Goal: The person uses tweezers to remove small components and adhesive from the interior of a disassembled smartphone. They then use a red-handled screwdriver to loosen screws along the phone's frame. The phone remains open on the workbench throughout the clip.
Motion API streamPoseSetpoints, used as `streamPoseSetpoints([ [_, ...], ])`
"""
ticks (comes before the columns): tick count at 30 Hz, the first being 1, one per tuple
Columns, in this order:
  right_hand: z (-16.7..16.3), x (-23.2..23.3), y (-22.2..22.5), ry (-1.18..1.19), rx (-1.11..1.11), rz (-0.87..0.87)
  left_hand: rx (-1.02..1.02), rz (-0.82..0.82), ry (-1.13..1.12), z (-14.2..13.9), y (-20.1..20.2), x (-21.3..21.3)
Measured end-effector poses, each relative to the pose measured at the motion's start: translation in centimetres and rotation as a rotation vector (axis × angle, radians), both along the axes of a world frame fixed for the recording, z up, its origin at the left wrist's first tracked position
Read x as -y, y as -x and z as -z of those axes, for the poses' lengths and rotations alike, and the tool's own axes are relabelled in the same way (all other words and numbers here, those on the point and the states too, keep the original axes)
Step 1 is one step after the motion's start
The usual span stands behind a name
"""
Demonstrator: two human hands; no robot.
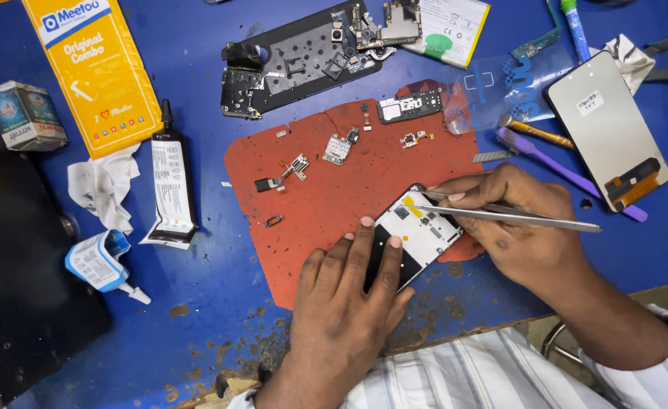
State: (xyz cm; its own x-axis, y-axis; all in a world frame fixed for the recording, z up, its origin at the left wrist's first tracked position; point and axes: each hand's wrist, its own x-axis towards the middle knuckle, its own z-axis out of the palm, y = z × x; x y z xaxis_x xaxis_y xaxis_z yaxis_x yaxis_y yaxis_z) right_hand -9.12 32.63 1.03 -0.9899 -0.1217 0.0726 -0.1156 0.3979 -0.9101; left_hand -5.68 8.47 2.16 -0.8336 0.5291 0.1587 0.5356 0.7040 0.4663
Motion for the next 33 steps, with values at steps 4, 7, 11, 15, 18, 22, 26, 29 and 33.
streamPoseSetpoints([
  [4, 0.2, 0.3, -0.4, -0.020, -0.010, 0.044, -0.009, -0.018, -0.017, 0.1, 0.1, 0.0],
  [7, 0.1, 0.7, -0.7, 0.011, -0.050, 0.069, -0.006, -0.018, -0.024, 0.2, 0.1, 0.1],
  [11, -0.1, 1.3, -1.1, -0.075, -0.093, 0.096, -0.021, -0.026, -0.017, 0.3, 0.0, 0.1],
  [15, -0.3, 1.6, -0.9, -0.137, -0.156, 0.061, -0.012, -0.013, -0.026, 0.4, 0.1, 0.2],
  [18, -0.3, 1.7, -0.7, -0.135, -0.167, 0.048, -0.007, -0.007, -0.029, 0.4, 0.1, 0.3],
  [22, -0.4, 1.6, -0.7, -0.128, -0.159, 0.035, -0.001, -0.008, -0.032, 0.3, 0.1, 0.3],
  [26, -0.2, 2.0, -0.7, -0.068, -0.137, 0.043, 0.007, -0.010, -0.030, 0.3, 0.1, 0.4],
  [29, -0.4, 2.2, -0.5, -0.178, -0.254, 0.019, 0.002, -0.007, -0.026, 0.3, 0.2, 0.3],
  [33, -0.9, 2.3, -0.4, -0.197, -0.240, 0.006, 0.003, -0.006, -0.002, 0.4, 0.1, 0.3],
])
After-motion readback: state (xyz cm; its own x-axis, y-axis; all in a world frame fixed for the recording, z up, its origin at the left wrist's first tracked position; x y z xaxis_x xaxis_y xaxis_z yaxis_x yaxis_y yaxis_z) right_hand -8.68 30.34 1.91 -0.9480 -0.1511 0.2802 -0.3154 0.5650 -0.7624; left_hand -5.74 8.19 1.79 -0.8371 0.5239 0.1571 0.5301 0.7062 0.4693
